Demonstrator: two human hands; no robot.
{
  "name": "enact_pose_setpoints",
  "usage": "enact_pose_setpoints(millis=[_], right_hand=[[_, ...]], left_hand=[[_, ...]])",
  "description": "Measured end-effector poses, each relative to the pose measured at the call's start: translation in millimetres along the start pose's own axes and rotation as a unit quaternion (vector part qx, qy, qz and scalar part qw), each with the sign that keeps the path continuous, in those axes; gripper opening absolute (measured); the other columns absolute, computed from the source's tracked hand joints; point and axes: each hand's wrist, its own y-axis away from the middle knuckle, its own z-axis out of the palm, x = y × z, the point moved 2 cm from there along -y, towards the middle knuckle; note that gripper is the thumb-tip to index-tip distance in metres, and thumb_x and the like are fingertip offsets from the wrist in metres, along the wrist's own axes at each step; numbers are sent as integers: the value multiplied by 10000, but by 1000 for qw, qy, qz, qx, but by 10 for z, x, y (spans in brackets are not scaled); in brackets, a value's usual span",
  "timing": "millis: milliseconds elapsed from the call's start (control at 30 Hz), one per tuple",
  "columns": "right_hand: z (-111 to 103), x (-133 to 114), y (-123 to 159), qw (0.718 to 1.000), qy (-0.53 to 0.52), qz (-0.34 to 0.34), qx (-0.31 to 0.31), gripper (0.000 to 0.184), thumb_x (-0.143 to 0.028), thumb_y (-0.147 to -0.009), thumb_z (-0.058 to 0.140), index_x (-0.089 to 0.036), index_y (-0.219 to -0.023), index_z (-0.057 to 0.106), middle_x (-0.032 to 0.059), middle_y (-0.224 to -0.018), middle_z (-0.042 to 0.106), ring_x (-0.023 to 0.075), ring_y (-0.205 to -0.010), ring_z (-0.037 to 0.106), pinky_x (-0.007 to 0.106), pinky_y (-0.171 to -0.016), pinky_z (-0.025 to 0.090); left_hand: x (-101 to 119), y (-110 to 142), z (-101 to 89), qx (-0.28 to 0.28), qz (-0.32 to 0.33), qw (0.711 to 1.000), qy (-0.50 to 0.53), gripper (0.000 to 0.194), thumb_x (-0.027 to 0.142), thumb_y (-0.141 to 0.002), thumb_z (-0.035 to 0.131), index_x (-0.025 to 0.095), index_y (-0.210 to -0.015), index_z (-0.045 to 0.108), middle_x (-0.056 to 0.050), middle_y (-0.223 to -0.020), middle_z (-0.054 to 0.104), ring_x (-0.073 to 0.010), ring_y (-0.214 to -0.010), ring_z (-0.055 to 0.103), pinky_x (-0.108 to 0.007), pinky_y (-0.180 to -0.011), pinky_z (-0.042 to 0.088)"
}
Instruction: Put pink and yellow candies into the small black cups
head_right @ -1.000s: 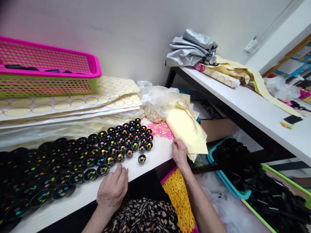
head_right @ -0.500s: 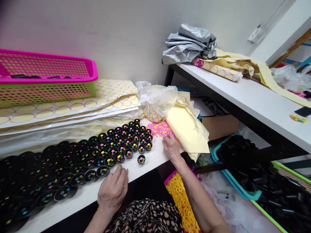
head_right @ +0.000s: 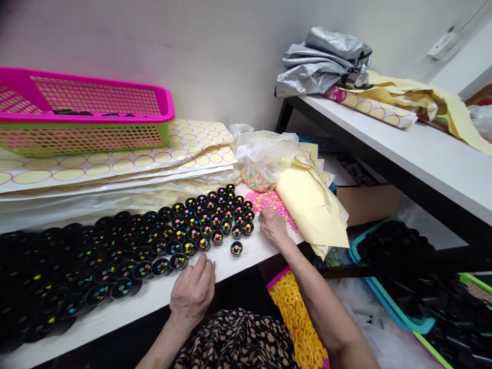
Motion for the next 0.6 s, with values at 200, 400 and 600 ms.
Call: enact_pose_setpoints(millis=[200,400,600], right_hand=[[10,116,-9,997,-53,23,-59,110,-193,-718,477,-172,-650,560,15,-657,595,128,-614,499,229,-539,294],[35,182,-12,995,-82,34,-40,178,-259,-739,454,-162,-638,564,9,-611,575,138,-611,518,239,-558,337],[24,30,171,999,-31,-9,3,172,-226,-764,435,-174,-703,587,41,-759,578,159,-736,522,275,-666,362]], left_hand=[[12,13,10,1,-5,1000,1,203,196,-713,617,131,-903,593,-106,-995,646,-160,-627,486,-305,-567,382],[5,43,24,-3,-5,1000,5,219,197,-711,618,127,-917,591,-113,-1011,638,-161,-628,481,-307,-572,380],[25,43,-23,-11,-19,1000,9,188,185,-725,593,121,-902,596,-125,-1005,634,-160,-632,479,-312,-582,376]])
